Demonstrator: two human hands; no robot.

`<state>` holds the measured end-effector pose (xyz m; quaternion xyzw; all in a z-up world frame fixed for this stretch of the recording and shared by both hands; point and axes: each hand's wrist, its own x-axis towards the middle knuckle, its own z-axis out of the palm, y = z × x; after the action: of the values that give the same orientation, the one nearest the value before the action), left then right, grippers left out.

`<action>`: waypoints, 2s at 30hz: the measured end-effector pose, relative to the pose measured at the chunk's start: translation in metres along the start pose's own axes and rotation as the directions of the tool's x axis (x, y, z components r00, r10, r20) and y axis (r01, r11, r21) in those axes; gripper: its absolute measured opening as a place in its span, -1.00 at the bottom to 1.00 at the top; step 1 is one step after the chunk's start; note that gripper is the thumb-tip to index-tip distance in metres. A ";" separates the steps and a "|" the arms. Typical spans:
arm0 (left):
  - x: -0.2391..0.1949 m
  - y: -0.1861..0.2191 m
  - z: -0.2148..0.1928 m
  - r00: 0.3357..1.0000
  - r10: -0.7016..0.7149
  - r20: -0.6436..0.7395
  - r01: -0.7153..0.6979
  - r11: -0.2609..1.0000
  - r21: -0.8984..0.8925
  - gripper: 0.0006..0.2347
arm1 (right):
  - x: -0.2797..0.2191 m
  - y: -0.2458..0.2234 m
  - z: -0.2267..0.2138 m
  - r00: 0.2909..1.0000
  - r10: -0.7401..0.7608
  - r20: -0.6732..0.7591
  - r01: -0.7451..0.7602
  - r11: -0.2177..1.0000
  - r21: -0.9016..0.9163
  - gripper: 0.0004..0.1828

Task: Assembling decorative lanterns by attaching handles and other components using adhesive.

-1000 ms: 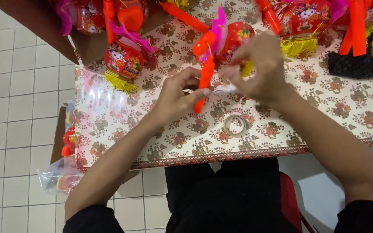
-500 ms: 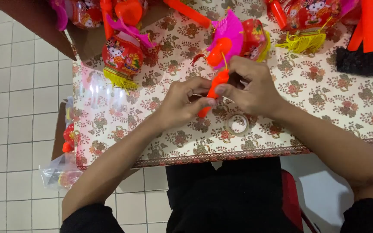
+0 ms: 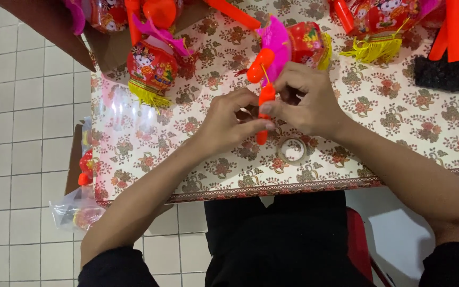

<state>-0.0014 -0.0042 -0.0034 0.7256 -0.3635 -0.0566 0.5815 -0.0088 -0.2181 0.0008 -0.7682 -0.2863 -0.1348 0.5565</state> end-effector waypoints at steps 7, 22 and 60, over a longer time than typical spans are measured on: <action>0.001 -0.009 -0.008 0.996 0.037 0.077 -0.035 0.999 -0.034 -0.82 | 0.000 -0.005 0.005 0.999 -0.039 0.010 0.039 0.999 0.010 -0.68; 0.004 0.018 -0.007 0.990 -0.124 0.065 0.119 0.990 0.077 -0.75 | -0.002 -0.016 0.007 0.990 -0.137 0.028 0.140 0.963 -0.230 -0.71; 0.006 0.010 -0.020 0.985 -0.047 0.166 0.044 0.999 0.020 -0.93 | 0.000 -0.025 0.011 0.995 -0.078 0.062 0.086 0.988 -0.126 -0.51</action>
<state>0.0083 0.0076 0.0140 0.7311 -0.3945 -0.1271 0.5419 -0.0242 -0.2025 0.0166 -0.7937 -0.3241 -0.1537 0.4913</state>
